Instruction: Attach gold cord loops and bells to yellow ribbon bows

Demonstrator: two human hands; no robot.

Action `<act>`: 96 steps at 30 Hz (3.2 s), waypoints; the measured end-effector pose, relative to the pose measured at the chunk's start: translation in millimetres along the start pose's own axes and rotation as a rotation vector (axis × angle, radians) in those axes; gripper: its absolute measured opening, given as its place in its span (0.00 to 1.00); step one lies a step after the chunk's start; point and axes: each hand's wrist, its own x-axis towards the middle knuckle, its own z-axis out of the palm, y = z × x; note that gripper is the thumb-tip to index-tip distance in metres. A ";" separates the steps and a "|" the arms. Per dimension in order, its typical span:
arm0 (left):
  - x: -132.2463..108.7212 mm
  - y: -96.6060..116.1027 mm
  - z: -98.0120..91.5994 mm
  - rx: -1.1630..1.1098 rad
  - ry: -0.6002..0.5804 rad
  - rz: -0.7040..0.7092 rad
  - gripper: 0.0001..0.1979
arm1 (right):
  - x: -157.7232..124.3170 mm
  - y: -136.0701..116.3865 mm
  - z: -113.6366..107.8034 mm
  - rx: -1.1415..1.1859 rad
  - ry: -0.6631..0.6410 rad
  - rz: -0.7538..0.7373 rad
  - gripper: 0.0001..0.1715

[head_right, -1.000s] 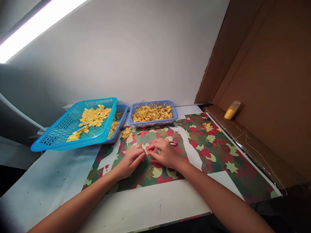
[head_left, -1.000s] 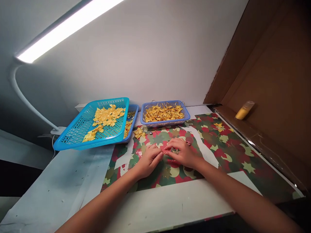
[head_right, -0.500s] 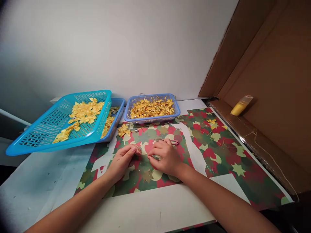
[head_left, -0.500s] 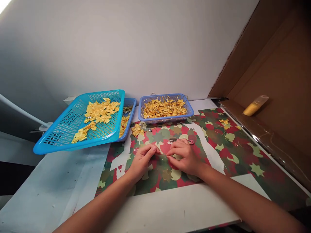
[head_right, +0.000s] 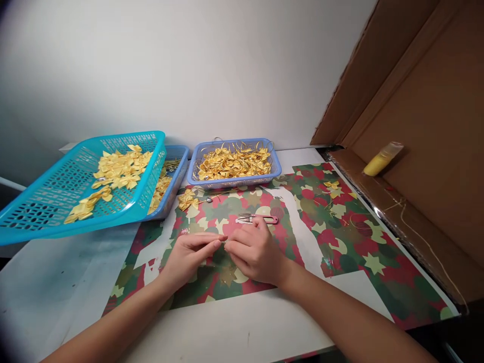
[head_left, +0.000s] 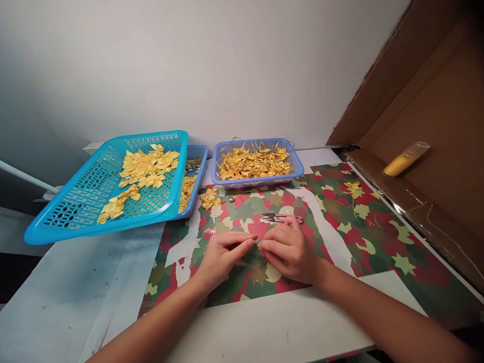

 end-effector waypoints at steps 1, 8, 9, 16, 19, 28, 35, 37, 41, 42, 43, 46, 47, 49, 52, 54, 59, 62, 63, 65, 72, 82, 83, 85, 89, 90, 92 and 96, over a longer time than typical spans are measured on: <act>-0.7 1.1 0.9 0.027 -0.030 0.024 0.07 | -0.2 0.6 0.0 0.004 0.006 0.022 0.12; -5.4 1.6 5.3 0.074 -0.169 0.066 0.09 | 0.5 1.3 3.2 0.088 0.017 0.056 0.11; -5.7 1.2 5.5 0.044 -0.171 0.063 0.09 | 1.1 0.8 3.1 0.128 0.005 0.089 0.11; -4.5 -2.7 5.1 -0.230 -0.121 0.058 0.08 | 1.9 -0.7 -0.2 0.657 -0.210 0.471 0.04; -5.0 -3.9 4.5 -0.242 -0.131 0.058 0.08 | 1.1 -1.4 1.9 0.744 -0.240 0.529 0.02; -6.3 -2.8 4.0 -0.105 -0.145 0.089 0.09 | 3.9 -1.8 -0.5 0.711 -0.223 0.463 0.09; -7.9 -0.4 3.7 0.052 -0.111 0.180 0.10 | 1.8 -1.8 -2.3 0.623 -0.199 0.393 0.10; -8.3 0.1 3.3 0.070 -0.146 0.185 0.10 | 1.6 -1.5 -2.0 0.601 -0.192 0.371 0.09; -8.3 0.4 3.4 0.089 -0.198 0.183 0.10 | 1.2 -1.1 -2.7 0.555 -0.216 0.361 0.08; -8.3 0.5 3.5 0.094 -0.206 0.180 0.10 | 1.3 -1.2 -3.2 0.551 -0.227 0.363 0.09; -8.3 0.7 3.6 0.098 -0.211 0.178 0.10 | 1.6 -1.3 -3.7 0.552 -0.237 0.368 0.09; -8.4 1.8 3.2 0.099 -0.234 0.172 0.10 | 3.2 -1.8 -5.5 0.579 -0.270 0.405 0.09; -8.5 2.3 2.9 0.095 -0.249 0.168 0.10 | 3.8 -2.0 -6.1 0.593 -0.284 0.424 0.09; -8.3 3.6 1.9 0.082 -0.284 0.155 0.10 | 4.9 -2.4 -7.0 0.627 -0.318 0.471 0.09; -7.3 5.2 -0.5 0.057 -0.335 0.138 0.11 | 5.0 -2.6 -7.3 0.690 -0.353 0.540 0.08; -6.1 5.9 -2.4 0.036 -0.372 0.130 0.11 | 4.1 -2.5 -6.8 0.726 -0.371 0.571 0.08; -3.1 7.9 -5.8 -0.012 -0.442 0.108 0.11 | 2.4 -2.0 -5.7 0.751 -0.416 0.586 0.08; -2.4 8.9 -6.1 -0.044 -0.458 0.084 0.11 | 3.1 -2.6 -5.2 0.774 -0.415 0.592 0.08; -2.4 9.0 -6.0 -0.053 -0.459 0.075 0.11 | 3.3 -3.0 -4.6 0.784 -0.407 0.595 0.08; -2.8 8.3 -5.8 -0.070 -0.455 0.058 0.11 | 3.4 -3.8 -2.7 0.800 -0.372 0.604 0.08; -1.6 1.7 -4.7 -0.096 -0.308 0.038 0.10 | 1.3 -4.0 0.6 0.665 -0.108 0.528 0.05; -2.1 2.7 -3.8 -0.065 -0.287 0.043 0.11 | 1.1 -7.0 2.4 0.492 -0.057 0.379 0.04; -2.1 3.4 -3.6 -0.056 -0.291 0.044 0.11 | 1.2 -7.1 2.6 0.493 -0.058 0.377 0.06; -2.2 4.4 -3.7 -0.040 -0.299 0.052 0.12 | 1.4 -6.7 2.2 0.497 -0.061 0.375 0.08; -1.8 2.7 -6.4 -0.056 -0.247 0.065 0.15 | 0.5 -4.7 0.9 0.507 -0.083 0.394 0.08; -1.6 1.7 -7.2 -0.069 -0.223 0.065 0.16 | 0.0 -4.2 0.8 0.510 -0.090 0.400 0.08; -1.2 -0.4 -8.4 -0.087 -0.188 0.066 0.17 | -1.0 -3.2 0.6 0.513 -0.109 0.401 0.08; -0.9 -2.0 -8.0 -0.077 -0.181 0.062 0.18 | -0.8 -0.8 -1.6 0.513 -0.171 0.400 0.05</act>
